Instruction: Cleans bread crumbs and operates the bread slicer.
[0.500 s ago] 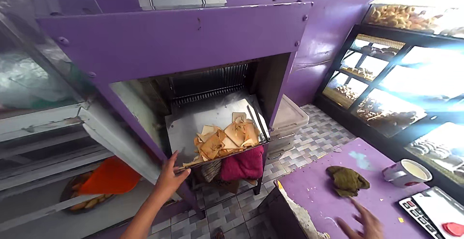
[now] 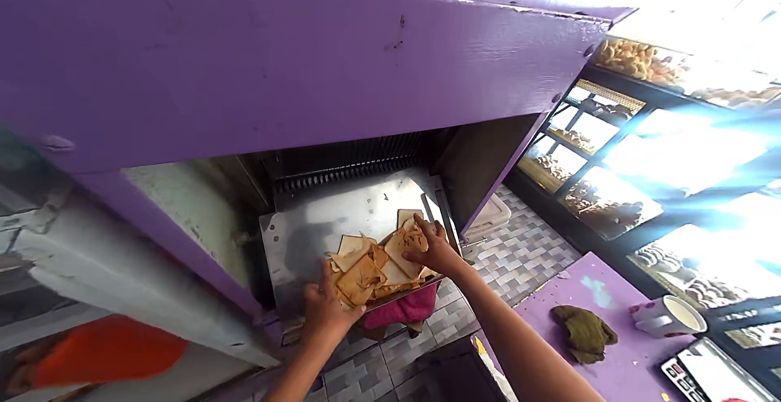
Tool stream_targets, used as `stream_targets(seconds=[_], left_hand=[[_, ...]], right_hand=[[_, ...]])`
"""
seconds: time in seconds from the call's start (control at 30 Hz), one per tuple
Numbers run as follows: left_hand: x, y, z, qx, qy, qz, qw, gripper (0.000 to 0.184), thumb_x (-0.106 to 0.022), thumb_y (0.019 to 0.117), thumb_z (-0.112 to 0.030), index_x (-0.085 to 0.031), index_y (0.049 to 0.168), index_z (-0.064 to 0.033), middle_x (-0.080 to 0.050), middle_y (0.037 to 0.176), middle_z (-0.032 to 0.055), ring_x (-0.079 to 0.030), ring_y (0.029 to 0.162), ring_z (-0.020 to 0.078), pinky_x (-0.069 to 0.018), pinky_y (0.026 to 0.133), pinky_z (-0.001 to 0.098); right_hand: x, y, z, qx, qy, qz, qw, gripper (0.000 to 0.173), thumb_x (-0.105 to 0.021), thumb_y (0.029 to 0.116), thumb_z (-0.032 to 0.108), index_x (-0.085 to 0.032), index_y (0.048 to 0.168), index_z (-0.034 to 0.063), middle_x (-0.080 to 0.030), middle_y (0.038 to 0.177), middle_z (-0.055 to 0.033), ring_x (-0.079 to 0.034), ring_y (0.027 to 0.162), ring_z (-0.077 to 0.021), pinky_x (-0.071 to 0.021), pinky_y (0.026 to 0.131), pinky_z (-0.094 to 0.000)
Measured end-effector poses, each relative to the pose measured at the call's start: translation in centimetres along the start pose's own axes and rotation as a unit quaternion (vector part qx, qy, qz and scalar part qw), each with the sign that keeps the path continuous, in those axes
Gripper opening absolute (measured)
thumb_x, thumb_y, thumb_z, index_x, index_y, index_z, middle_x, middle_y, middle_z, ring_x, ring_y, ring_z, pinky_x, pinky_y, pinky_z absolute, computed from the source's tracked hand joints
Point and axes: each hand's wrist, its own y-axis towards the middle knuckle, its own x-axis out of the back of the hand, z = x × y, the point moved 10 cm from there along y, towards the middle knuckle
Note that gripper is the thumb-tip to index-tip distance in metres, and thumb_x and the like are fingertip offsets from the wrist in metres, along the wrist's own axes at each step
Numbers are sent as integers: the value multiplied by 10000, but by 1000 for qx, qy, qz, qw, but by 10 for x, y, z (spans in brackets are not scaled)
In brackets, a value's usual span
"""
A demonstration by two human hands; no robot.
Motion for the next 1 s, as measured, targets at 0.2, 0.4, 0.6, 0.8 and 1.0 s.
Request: stream_targets(seconds=[0.2,0.4,0.6,0.8,1.0], left_hand=[[-11,15,-17,5,17,6,1000,1408,-955,686,-372,53,1647,-160,-163,1594,334,-463,1336,485,-483,1065,464],[-20,20,-26,6,21,4,1000,1366,-940,712,-360,31,1648,-144,-177,1595,326,-448,1356,472,-479,1071,454],[-30,24,-36,-14,-4,-21,1000,1226,-902,763,-224,-61,1649,-125,-228,1562,329,-466,1342,460,-490,1060,428],[-40,28,-46,-47,-14,-13,999,1063,-846,796,-120,-200,1637,-179,-209,1575,328,-478,1334,457,-512,1032,418],[-37,34,-58,-77,-24,-11,997,963,-834,784,-70,-321,1596,-134,-239,1564,316,-479,1343,419,-501,1046,380]], right_hand=[[-18,14,-22,-58,-74,39,995,1163,-913,708,514,-223,1632,363,3,1667,-303,-244,1445,-573,-375,1082,-669],[-33,2,-22,-48,-81,-1,996,1091,-936,667,502,-362,1583,350,-207,1616,-296,-360,1365,-559,-451,1001,-653],[-48,-5,-13,-25,-74,-38,996,942,-887,739,425,-443,1552,257,-261,1597,-282,-422,1317,-528,-477,966,-621],[-55,-5,-11,-25,10,-61,998,736,-861,780,282,-574,1439,123,-340,1559,-250,-460,1295,-483,-473,992,-592],[-55,-4,-6,7,141,-93,986,616,-796,792,43,-585,1368,-9,-462,1449,-255,-546,1246,-376,-505,1001,-489]])
